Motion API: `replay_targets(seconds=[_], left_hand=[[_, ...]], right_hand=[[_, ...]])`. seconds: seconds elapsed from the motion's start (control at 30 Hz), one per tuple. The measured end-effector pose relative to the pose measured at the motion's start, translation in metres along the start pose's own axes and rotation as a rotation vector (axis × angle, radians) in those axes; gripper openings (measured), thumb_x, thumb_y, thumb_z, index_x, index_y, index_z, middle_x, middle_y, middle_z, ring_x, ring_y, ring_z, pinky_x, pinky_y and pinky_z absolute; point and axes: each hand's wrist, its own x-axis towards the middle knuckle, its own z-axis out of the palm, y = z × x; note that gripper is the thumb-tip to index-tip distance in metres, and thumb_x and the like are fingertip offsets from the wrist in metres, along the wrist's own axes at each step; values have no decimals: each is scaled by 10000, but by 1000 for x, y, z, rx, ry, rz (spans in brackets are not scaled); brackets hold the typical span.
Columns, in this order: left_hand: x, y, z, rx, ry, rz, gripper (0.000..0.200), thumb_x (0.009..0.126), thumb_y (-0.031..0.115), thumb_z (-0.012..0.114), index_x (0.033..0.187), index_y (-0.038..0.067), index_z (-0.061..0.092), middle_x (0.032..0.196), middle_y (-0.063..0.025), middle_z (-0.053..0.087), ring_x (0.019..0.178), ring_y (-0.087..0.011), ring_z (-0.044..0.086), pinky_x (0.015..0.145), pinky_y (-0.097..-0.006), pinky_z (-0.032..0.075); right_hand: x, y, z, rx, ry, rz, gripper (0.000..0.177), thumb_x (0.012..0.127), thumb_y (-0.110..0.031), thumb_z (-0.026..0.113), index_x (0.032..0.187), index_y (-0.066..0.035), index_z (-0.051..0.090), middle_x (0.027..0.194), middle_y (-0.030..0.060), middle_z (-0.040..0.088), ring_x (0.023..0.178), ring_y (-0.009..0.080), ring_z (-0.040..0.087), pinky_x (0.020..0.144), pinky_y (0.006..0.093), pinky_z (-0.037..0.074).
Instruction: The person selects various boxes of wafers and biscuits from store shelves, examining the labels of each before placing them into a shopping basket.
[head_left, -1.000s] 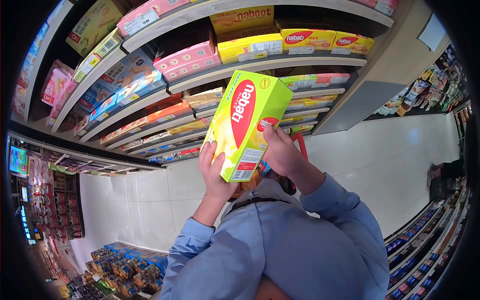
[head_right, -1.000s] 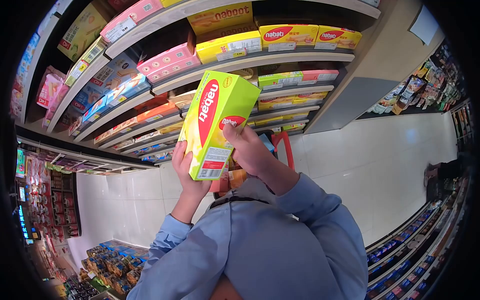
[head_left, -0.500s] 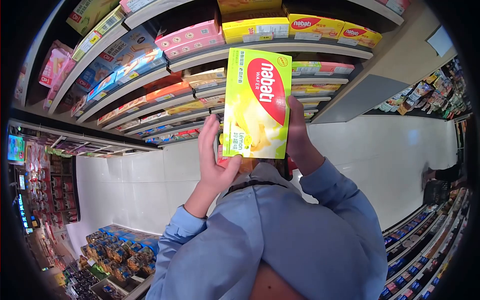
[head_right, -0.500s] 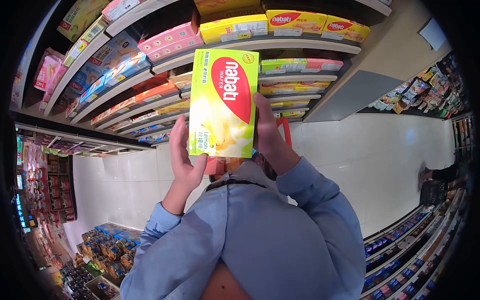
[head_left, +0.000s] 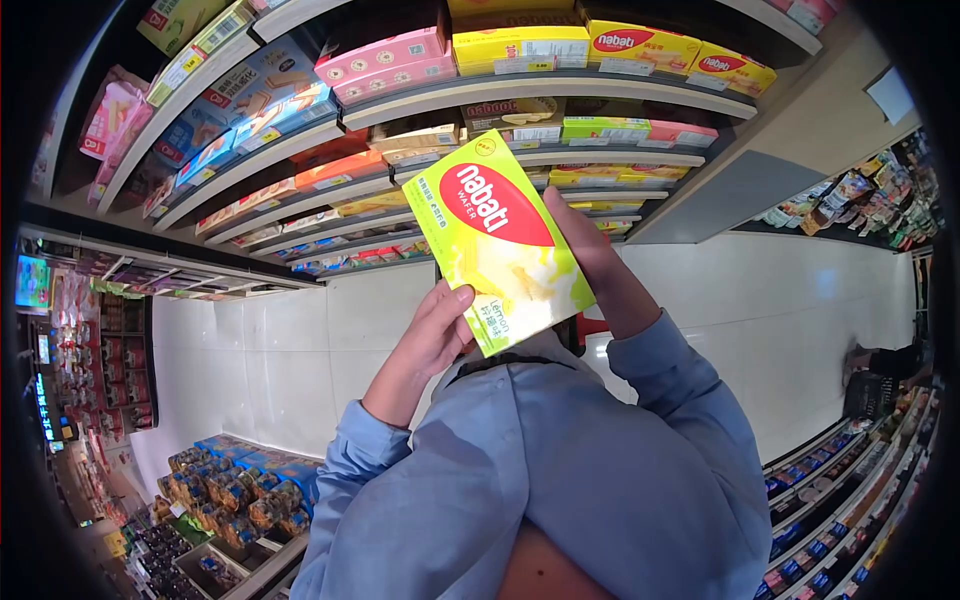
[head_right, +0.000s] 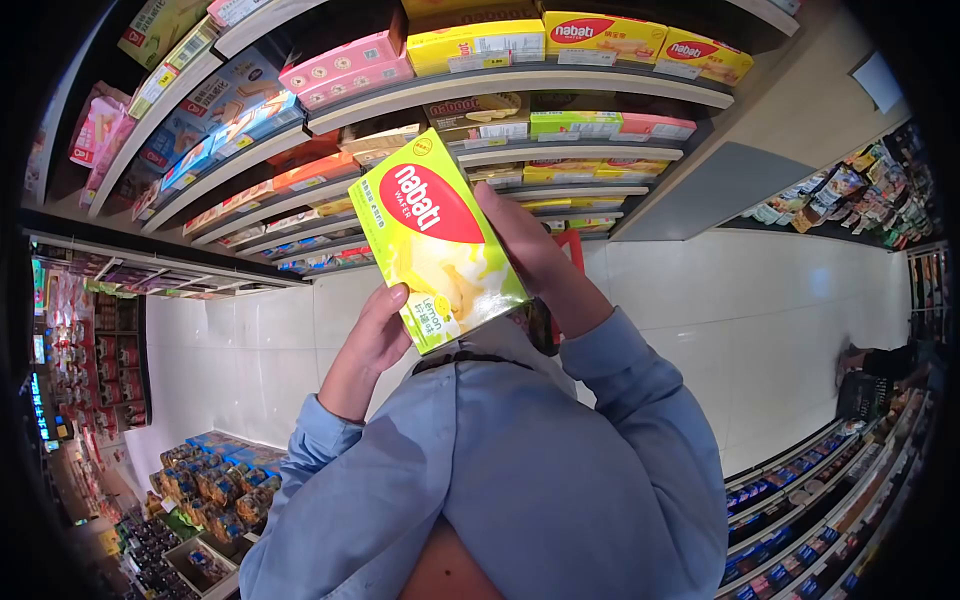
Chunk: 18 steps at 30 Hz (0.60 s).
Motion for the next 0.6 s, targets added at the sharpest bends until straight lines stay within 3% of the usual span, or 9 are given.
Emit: replay_targets(seconds=[0.13,0.37,0.5,0.6], left_hand=[[2,-3,-3,-7,33,-23,537,981,296,621,1359,-37,433,1255,-147,630,1077,-189,670,921,-321,554],[3,-4,23,59,158,12,536,986,349,603,1329,-38,462,1191,-149,658,975,-165,696,736,-265,576],[4,-16,2,82,124,-1,573,991,368,587,1368,-34,428,1269,-164,624,1044,-192,678,854,-296,565],[7,-15,21,-104,134,15,571,1007,343,555,1431,5,376,1418,-180,528,1253,-263,582,1039,-388,495]], right_hand=[[0,4,-3,139,-7,62,559,1048,-489,431,1303,-10,569,1214,95,663,1060,141,658,906,310,532],[-7,3,-5,160,15,62,533,1045,-469,456,1315,-23,570,1237,91,664,1062,129,663,908,305,538],[-10,7,-10,146,29,48,526,1044,-465,461,1314,-28,574,1243,92,664,1060,131,666,904,302,539],[5,32,-41,254,-39,70,546,1062,-459,399,1359,-22,536,1314,107,627,1178,174,618,1002,345,487]])
